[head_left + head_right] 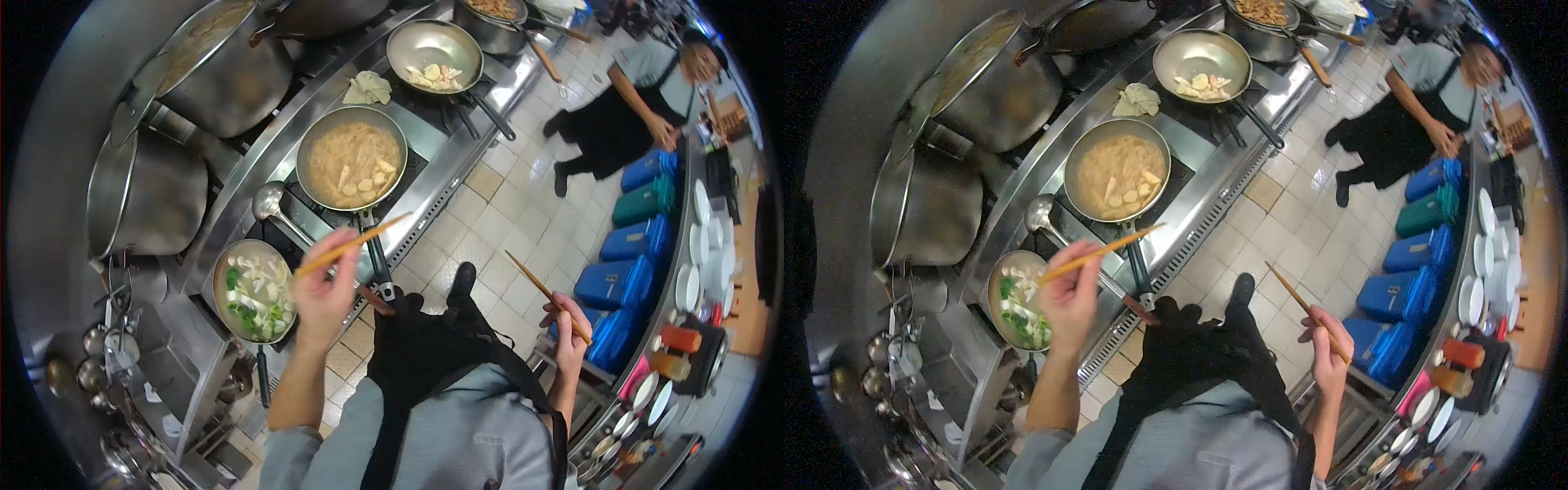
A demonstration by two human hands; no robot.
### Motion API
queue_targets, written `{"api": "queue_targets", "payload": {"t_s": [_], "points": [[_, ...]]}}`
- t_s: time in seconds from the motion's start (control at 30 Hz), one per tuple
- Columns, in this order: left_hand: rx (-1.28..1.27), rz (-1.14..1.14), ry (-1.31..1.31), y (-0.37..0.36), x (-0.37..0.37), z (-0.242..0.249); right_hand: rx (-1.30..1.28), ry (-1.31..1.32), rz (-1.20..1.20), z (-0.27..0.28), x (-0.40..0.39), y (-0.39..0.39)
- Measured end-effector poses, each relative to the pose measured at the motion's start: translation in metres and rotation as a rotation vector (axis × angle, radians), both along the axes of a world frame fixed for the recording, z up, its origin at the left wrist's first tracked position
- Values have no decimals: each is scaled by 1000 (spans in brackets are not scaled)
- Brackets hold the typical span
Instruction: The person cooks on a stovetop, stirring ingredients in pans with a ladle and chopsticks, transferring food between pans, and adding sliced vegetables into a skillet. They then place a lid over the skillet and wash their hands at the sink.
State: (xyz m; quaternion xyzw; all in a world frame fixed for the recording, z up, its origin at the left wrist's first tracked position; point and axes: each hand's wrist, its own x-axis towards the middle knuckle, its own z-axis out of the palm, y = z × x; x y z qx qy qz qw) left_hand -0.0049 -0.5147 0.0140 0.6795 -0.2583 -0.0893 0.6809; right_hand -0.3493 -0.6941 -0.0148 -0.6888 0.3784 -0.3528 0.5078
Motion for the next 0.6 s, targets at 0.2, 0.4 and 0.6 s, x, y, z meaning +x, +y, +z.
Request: {"api": "queue_targets", "payload": {"t_s": [0.2,0.4,0.6], "points": [[108,312,-139,6,7,14,-96,88,396,-9,56,-122],[180,500,-112,-7,10,2,-214,81,676,-5,149,-179],[412,411,-136,-26,85,-47,-59,80,773,-12,217,-178]]}}
